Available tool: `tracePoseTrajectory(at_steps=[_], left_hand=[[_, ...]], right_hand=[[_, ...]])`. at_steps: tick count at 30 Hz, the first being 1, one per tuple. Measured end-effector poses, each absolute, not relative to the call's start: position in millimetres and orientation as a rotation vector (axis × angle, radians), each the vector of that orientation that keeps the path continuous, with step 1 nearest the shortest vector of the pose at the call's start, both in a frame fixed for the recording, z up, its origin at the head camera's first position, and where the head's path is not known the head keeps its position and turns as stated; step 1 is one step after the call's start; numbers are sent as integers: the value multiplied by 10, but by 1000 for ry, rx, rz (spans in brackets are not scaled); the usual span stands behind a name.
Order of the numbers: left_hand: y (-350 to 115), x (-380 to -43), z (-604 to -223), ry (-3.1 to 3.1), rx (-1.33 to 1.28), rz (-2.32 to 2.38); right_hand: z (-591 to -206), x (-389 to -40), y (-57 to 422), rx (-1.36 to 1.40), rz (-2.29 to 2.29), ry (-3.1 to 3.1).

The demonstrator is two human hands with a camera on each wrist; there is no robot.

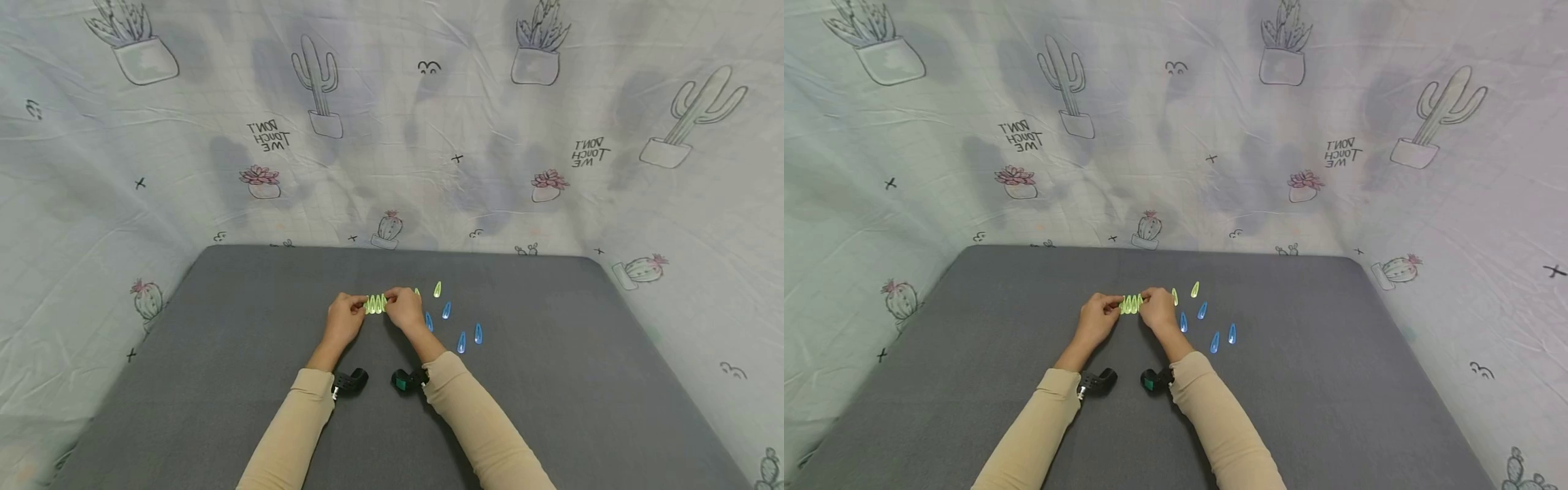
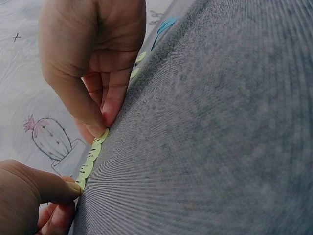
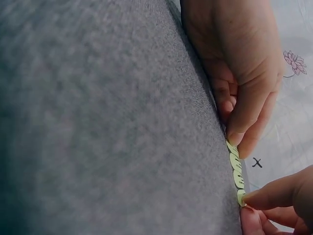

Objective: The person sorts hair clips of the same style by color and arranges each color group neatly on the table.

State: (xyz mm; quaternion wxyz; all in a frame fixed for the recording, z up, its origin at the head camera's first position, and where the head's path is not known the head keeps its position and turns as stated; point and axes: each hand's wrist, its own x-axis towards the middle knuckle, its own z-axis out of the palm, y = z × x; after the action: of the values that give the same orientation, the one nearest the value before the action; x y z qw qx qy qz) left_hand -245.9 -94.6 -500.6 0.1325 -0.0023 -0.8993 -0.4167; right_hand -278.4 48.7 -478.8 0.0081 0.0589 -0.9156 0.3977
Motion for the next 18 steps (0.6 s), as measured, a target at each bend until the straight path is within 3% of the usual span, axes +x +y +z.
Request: tracePoseTrajectory(at_steps=[18], left_hand=[[-953,-2464,-5021,-2623,10,-1227]], right_hand=[[-4926,-2708,587,185,1566,-2678]])
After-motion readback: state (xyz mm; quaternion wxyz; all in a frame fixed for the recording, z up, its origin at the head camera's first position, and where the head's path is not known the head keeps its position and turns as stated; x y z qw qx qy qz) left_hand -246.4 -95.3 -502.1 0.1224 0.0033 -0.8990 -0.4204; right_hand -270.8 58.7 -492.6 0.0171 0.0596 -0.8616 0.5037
